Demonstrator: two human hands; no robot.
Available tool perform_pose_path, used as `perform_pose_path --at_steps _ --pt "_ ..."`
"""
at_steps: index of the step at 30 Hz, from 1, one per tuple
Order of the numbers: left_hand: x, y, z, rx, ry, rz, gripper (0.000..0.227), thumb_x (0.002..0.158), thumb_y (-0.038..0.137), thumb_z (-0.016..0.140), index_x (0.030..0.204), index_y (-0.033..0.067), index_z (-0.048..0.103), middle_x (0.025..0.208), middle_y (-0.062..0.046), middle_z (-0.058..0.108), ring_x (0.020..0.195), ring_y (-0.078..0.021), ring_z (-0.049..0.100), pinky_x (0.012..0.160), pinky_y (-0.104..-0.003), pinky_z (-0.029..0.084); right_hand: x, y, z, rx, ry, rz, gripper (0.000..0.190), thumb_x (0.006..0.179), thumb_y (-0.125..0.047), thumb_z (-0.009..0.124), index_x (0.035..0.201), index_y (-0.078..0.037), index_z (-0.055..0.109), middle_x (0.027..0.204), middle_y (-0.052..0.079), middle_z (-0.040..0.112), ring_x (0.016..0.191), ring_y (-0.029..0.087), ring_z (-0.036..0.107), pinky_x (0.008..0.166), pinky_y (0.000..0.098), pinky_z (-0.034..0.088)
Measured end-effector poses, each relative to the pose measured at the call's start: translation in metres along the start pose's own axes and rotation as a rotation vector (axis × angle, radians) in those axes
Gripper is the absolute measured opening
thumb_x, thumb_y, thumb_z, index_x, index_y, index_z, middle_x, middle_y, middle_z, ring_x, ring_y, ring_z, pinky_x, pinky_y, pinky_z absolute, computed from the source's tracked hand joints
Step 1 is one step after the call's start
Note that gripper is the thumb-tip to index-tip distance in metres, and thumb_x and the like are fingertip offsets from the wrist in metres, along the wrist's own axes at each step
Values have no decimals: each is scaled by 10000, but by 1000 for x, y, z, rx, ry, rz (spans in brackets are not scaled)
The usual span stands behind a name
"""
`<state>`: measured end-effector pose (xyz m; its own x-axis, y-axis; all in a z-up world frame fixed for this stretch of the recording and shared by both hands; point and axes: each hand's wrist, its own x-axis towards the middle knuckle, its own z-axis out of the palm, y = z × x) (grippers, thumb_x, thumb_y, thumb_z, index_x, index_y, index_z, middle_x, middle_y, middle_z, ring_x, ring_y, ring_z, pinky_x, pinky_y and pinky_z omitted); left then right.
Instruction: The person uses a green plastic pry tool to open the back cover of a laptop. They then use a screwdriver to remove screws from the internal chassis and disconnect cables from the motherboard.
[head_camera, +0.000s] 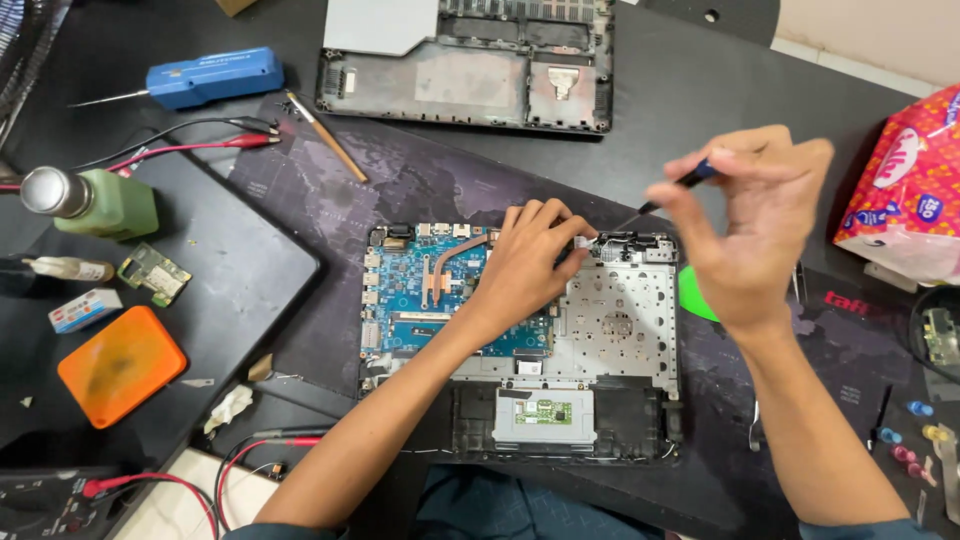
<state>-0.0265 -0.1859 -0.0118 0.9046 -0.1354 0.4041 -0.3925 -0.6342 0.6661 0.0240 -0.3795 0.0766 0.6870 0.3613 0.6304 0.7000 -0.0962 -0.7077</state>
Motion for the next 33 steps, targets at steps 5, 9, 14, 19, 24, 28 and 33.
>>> perform_pose_path --at_steps 5,9,14,19,24,28,33 --pt "0 4 -5 -22 6 14 220 878 130 740 1093 98 707 1047 -62 589 1057 -270 551 936 -410 398 5 -3 -10 146 -38 161 310 1076 120 705 1165 9 430 1062 145 581 982 230 677 915 319 598" --pt "3 8 -9 -49 15 37 223 885 118 739 1104 87 709 1038 -67 583 1043 -279 546 917 -409 396 38 -38 4 269 -83 373 207 965 51 566 1046 -35 395 1171 161 688 1075 226 739 953 300 607" --pt "4 8 -6 -14 -29 -17 210 872 125 747 1077 89 726 1014 -59 594 1022 -267 555 895 -403 395 19 -11 -2 247 -124 177 409 924 134 701 1135 -25 390 1218 210 543 1120 257 656 1016 372 578" --pt "6 8 -6 -22 -11 -24 213 878 131 752 1085 86 733 1034 -57 605 1036 -263 558 909 -395 399 37 -22 -12 317 -187 289 265 985 103 534 1119 -71 386 1199 198 652 1128 238 690 1049 371 561" --pt "5 10 -7 1 -23 -45 185 897 133 747 1076 86 737 1028 -52 609 1038 -255 562 910 -391 401 16 9 -24 348 -97 263 370 989 139 705 1140 -71 440 1046 142 597 981 229 677 958 355 582" --pt "6 9 -7 -2 -16 -41 196 885 127 747 1076 87 742 1026 -50 610 1027 -254 561 920 -395 402 41 -20 -16 323 -165 315 251 962 81 562 1075 -86 412 1102 156 665 1053 241 698 1021 375 572" --pt "6 9 -5 9 -24 -43 189 877 140 758 1056 83 741 1018 -51 608 1016 -254 561 905 -396 402 14 14 -34 371 -175 200 337 1094 169 655 1144 -67 419 1041 123 574 994 221 657 1009 344 592"
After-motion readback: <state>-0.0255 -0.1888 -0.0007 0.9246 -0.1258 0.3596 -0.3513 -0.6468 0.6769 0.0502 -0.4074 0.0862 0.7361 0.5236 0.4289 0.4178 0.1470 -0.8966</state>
